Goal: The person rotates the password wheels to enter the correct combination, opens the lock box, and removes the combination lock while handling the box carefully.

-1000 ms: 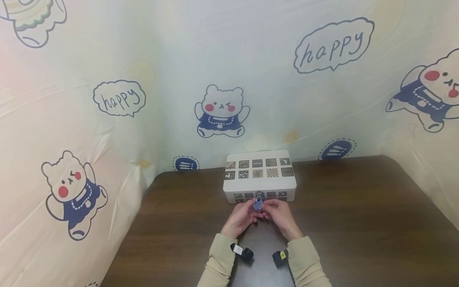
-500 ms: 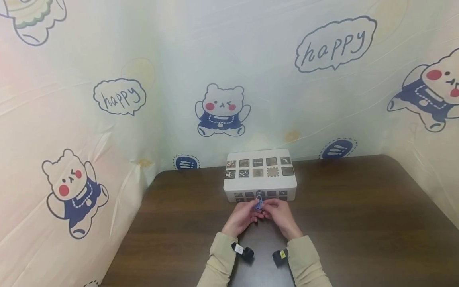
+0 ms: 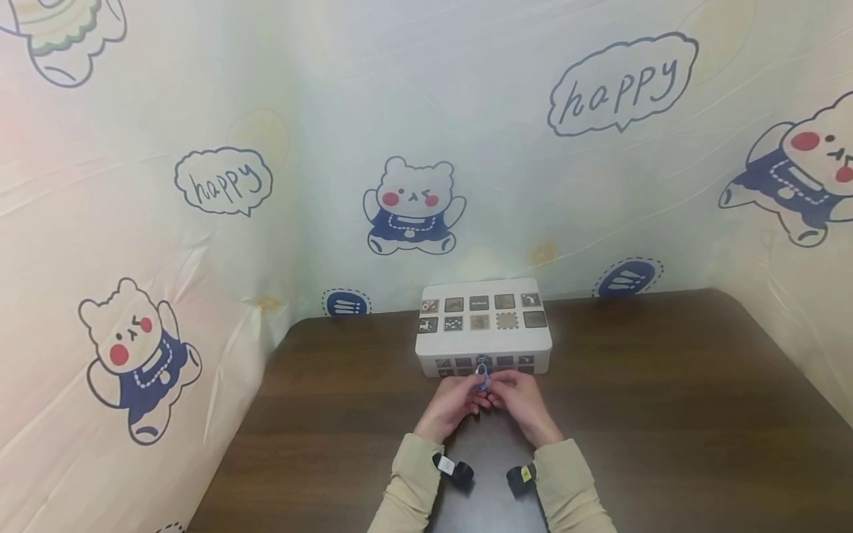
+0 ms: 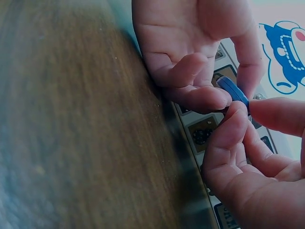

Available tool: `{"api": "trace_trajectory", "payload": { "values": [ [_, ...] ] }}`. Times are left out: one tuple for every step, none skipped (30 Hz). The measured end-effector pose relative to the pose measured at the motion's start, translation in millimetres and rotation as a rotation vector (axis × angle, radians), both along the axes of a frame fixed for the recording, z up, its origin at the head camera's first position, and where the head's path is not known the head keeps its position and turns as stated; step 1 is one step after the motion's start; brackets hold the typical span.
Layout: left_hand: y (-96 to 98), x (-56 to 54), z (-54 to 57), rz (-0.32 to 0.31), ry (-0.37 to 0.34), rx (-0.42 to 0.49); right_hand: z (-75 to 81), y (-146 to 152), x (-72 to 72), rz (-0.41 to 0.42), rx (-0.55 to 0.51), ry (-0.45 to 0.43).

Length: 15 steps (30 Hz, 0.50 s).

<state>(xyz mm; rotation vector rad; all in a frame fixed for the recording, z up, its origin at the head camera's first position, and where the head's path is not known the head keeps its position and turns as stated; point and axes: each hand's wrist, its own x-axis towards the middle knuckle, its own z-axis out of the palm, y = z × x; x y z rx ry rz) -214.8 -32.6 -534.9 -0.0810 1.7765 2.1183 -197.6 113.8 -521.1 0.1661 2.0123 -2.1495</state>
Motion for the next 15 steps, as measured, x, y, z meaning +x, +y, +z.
{"api": "trace_trajectory", "payload": {
  "values": [
    [0.1,0.1,0.3,0.002,0.001,0.0,-0.1,0.1,-0.2,0.0,0.0,0.0],
    [0.1,0.3,0.6,0.002,0.002,-0.002,-0.1,0.2,-0.4,-0.001,-0.001,-0.001],
    [0.1,0.5,0.4,0.002,0.006,-0.002,-0.2,0.3,-0.5,-0.001,-0.001,-0.003],
    [0.1,0.6,0.6,0.002,0.004,-0.003,-0.2,0.4,-0.7,0.0,-0.002,-0.004],
    [0.0,0.8,0.8,0.002,0.002,-0.002,-0.2,0.5,-0.9,0.002,-0.002,-0.006],
    [0.0,0.8,1.1,0.001,-0.002,-0.001,-0.1,0.5,-1.0,0.002,-0.002,-0.007],
    [0.0,0.5,1.5,0.001,-0.01,0.0,0.2,0.6,-0.9,0.003,-0.002,-0.007],
    [0.1,0.3,1.7,0.001,-0.014,0.0,0.5,0.7,-0.6,0.004,-0.001,-0.006],
    [0.1,0.3,1.6,0.0,-0.015,-0.001,0.8,0.8,-0.6,0.003,0.0,-0.005],
    [0.2,0.0,2.1,0.001,-0.023,0.002,1.1,0.9,-0.6,0.004,0.002,-0.005],
    [0.2,-0.2,1.9,0.001,-0.024,0.002,1.4,0.9,-0.5,0.004,0.004,-0.004],
    [0.3,-0.6,1.6,0.002,-0.026,0.002,1.6,0.9,-0.5,0.003,0.005,-0.003],
    [0.3,-0.8,1.5,0.001,-0.024,-0.002,1.8,0.9,-0.5,0.003,0.005,-0.003],
    [0.3,-0.9,1.3,0.001,-0.025,-0.002,1.8,0.9,-0.5,0.003,0.005,-0.004],
    [0.1,-0.9,1.0,0.0,-0.025,-0.003,1.7,0.9,-0.7,0.001,0.004,-0.005]
  ]
}}
